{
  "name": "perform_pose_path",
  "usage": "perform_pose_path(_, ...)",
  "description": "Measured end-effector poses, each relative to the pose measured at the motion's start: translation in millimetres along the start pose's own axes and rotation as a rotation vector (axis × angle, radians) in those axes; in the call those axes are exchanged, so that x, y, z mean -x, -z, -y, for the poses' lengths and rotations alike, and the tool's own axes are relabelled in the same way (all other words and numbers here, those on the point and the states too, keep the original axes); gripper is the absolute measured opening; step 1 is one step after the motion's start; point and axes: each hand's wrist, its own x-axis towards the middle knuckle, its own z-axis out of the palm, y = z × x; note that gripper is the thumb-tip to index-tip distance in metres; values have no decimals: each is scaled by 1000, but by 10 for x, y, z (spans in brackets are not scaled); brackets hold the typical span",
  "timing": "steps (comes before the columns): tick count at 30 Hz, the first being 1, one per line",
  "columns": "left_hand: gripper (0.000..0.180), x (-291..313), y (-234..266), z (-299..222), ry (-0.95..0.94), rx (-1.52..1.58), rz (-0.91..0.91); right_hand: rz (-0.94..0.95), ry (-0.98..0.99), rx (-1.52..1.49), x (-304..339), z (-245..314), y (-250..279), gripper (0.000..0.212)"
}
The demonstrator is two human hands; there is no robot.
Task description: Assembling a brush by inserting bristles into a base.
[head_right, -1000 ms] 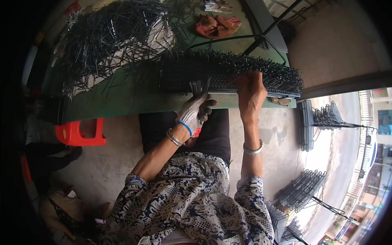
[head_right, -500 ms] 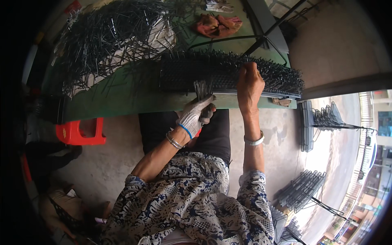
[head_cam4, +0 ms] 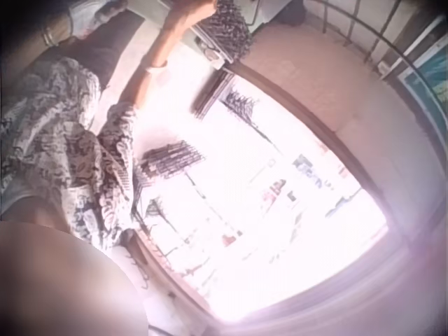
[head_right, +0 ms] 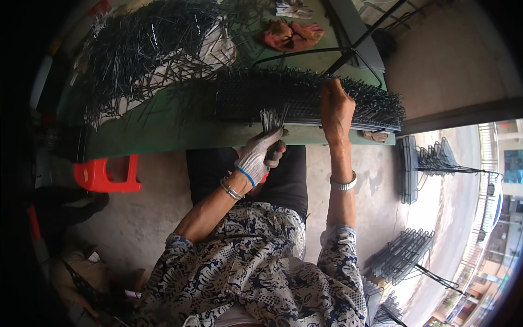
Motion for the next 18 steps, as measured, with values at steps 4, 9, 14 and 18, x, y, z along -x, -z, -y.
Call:
perform_pose_path(4,23,22,-40,8,2,-56,-4,115,100,-1,28,58,67,8)
perform_pose_path(9,23,41,-66,14,16,-28,3,186,146,28,25,27,52,9)
perform_pose_path(14,24,15,-63,5,19,2,21,96,125,309,40,-24,-67,10)
perform_pose_path(18,25,-8,-44,32,17,-1,45,110,127,489,85,0,-90,13)
